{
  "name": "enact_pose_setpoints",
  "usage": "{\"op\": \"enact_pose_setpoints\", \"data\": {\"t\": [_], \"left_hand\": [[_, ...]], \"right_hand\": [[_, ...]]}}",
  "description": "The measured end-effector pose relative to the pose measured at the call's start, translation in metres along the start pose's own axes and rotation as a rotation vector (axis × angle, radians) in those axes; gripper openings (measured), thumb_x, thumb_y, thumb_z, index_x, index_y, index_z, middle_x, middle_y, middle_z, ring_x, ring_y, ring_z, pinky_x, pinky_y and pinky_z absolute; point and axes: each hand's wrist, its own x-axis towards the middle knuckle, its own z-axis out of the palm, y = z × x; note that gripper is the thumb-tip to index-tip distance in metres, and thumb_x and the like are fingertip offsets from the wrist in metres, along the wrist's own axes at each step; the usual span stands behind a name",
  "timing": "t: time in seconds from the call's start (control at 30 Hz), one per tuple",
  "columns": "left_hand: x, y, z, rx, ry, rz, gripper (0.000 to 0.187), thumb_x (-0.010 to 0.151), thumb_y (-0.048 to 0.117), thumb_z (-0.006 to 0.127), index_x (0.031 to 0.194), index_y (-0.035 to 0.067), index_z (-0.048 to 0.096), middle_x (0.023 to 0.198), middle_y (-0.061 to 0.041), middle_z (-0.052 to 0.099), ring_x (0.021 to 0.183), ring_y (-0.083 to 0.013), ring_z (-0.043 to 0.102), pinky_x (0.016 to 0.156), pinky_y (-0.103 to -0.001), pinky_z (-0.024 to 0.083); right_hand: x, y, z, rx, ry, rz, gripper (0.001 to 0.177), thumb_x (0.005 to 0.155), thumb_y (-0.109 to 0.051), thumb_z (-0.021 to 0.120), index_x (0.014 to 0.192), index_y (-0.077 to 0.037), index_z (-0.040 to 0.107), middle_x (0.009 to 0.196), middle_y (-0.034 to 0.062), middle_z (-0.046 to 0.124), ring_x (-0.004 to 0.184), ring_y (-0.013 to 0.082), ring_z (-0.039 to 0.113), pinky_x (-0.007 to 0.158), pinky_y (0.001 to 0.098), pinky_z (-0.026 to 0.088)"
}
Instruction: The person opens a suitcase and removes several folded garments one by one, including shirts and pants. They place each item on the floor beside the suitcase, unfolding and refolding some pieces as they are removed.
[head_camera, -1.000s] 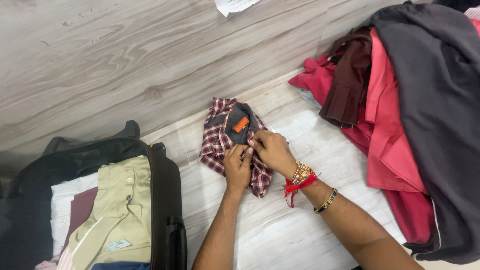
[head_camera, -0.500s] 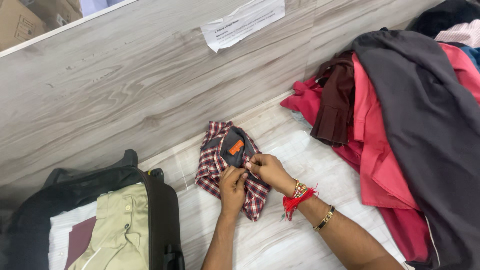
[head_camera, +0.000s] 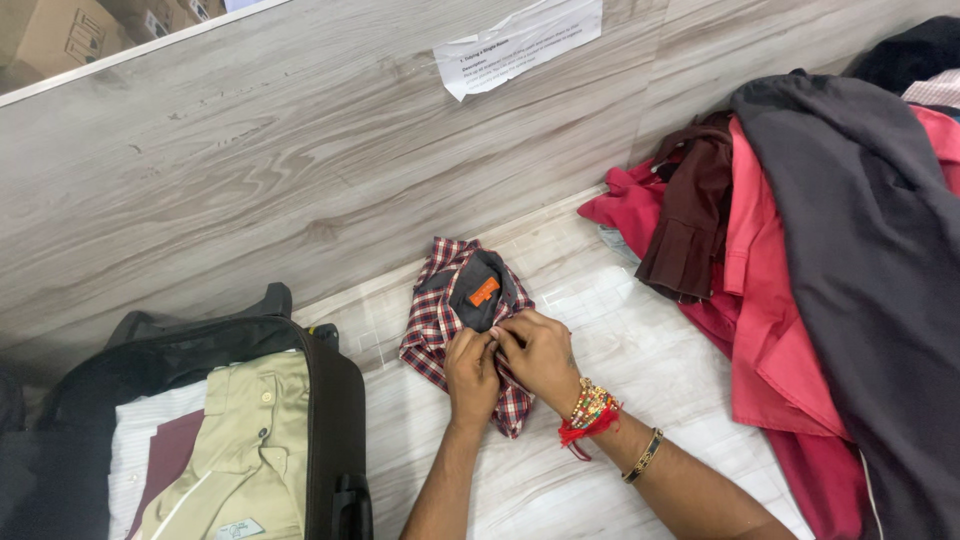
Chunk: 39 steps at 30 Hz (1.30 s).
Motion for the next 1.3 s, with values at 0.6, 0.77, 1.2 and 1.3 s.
{"op": "enact_pose_setpoints", "data": {"t": [0.6,0.77,1.2,1.3], "left_hand": [[0.000,0.008,-0.004,0.148,0.115,0.008,0.010,0.081,0.005,0.077,0.090,0.004,0.073,0.080,-0.010,0.065,0.076,-0.0301,0.060,0.070,-0.041,0.049],[-0.001,0.004,-0.004,0.192,0.175,0.035,0.015,0.075,0.006,0.081,0.088,0.005,0.073,0.079,-0.009,0.065,0.077,-0.0300,0.060,0.072,-0.041,0.050],[0.000,0.004,0.004,0.217,0.054,-0.053,0.016,0.073,0.009,0.081,0.087,0.006,0.076,0.076,-0.008,0.068,0.070,-0.0294,0.060,0.068,-0.040,0.049],[0.003,0.007,0.001,0.197,0.054,-0.016,0.014,0.075,0.010,0.080,0.088,0.005,0.075,0.077,-0.009,0.068,0.070,-0.0296,0.061,0.068,-0.041,0.049]], "right_hand": [[-0.004,-0.002,0.003,0.098,-0.035,0.093,0.010,0.088,-0.008,0.075,0.088,0.001,0.070,0.083,0.0136,0.070,0.070,0.0308,0.068,0.063,0.0378,0.053],[-0.008,-0.011,0.007,0.057,0.025,0.056,0.011,0.087,-0.008,0.075,0.089,-0.001,0.068,0.084,0.0138,0.068,0.071,0.0318,0.069,0.062,0.0397,0.054],[-0.014,0.005,0.007,-0.042,0.132,-0.088,0.016,0.085,-0.005,0.074,0.088,-0.002,0.058,0.084,0.0131,0.063,0.080,0.0348,0.061,0.070,0.0441,0.050],[-0.015,0.003,0.006,-0.033,0.123,-0.086,0.015,0.087,-0.006,0.074,0.089,-0.002,0.060,0.084,0.0133,0.063,0.079,0.0344,0.062,0.069,0.0437,0.050]]}}
